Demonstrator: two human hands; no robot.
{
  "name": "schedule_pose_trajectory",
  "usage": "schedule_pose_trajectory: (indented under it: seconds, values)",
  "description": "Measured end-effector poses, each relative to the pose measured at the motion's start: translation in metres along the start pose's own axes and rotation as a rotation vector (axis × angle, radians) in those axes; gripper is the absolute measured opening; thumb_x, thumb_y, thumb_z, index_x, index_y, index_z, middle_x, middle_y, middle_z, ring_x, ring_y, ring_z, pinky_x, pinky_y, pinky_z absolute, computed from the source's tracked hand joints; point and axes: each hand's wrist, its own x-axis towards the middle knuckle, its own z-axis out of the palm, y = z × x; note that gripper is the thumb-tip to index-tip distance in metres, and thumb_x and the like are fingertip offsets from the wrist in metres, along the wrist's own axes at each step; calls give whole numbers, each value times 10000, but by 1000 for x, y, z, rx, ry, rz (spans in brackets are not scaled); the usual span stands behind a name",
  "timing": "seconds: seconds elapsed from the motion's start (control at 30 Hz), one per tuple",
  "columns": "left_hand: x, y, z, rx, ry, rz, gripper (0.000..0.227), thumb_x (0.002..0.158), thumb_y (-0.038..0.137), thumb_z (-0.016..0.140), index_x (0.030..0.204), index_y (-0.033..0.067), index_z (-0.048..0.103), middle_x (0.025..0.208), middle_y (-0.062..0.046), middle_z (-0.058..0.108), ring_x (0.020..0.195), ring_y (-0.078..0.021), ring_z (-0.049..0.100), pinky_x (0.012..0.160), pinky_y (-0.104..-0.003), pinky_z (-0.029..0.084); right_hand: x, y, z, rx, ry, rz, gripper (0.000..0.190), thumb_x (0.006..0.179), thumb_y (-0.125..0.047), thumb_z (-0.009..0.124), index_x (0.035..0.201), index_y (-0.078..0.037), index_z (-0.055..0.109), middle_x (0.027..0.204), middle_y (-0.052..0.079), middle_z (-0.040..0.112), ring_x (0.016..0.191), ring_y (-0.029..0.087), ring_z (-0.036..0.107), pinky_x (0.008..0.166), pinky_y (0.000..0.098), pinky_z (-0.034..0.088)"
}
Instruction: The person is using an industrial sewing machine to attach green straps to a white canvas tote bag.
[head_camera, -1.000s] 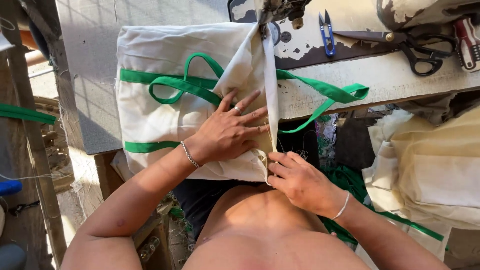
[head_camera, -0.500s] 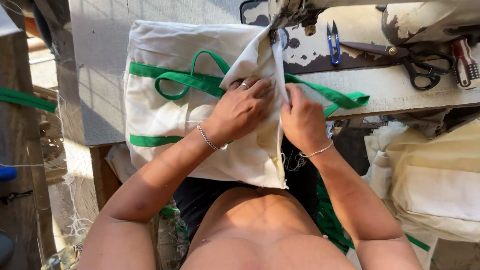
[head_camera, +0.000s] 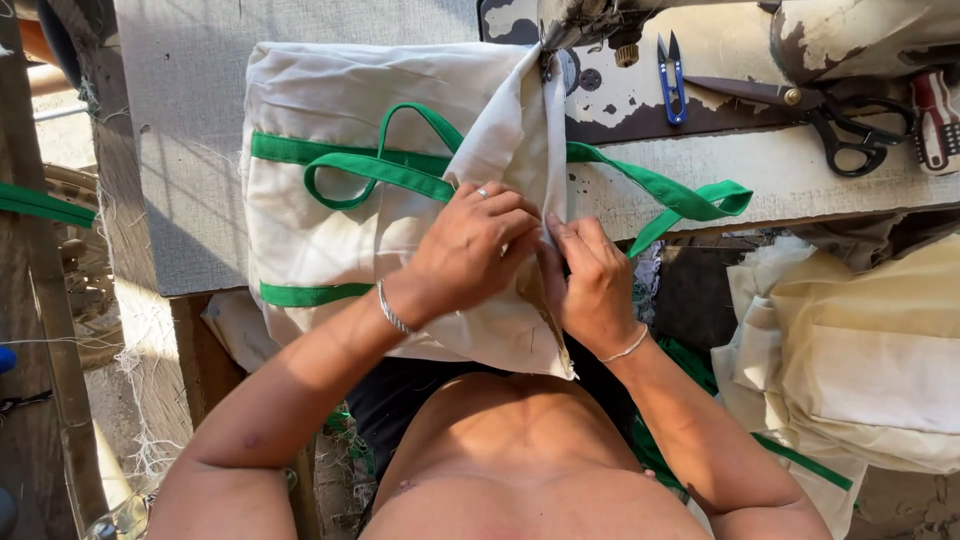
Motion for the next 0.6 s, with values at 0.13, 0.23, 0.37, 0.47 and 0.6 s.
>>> schedule_pose_trajectory:
  seconds: [0.13,0.23,0.37,0.47,0.6]
  values:
    - [-1,35,34,147,-11,-292,90,1001,277,499,951,205,478,698,-9,489,489,-360,586,454,-456,448,-7,22,-6,371,-143,119,55,926,-104,685,976,-90,703,910,99,639,859,436,668,654,454,535]
    - [15,43,40,152,-124,-475,209,959,288,552,1041,164,405,774,-84,556,616,-413,672,553,-523,520,2,35,-18,274,-176,8,68,895,-36,700,944,-45,746,917,187,675,862,477,671,710,487,557]
    - [29,50,33,176,-151,-591,335,954,384,617,1077,157,405,846,-104,597,672,-421,700,598,-547,545,25,76,-31,69,-31,-65,153,961,-56,670,1087,-90,751,922,96,621,839,375,671,694,450,548]
    - [30,47,32,93,-174,-669,322,927,279,667,1059,141,409,849,-110,613,720,-439,703,647,-548,552,56,106,-28,-181,-57,-107,190,1036,-119,688,1206,-51,737,1030,100,574,817,329,677,695,440,558]
    - [29,49,26,-140,-26,-779,195,896,204,553,990,149,392,822,-137,662,734,-509,581,601,-601,393,79,88,-29,-376,-195,-77,191,994,-76,718,1169,-1,721,987,167,626,721,227,603,585,272,551]
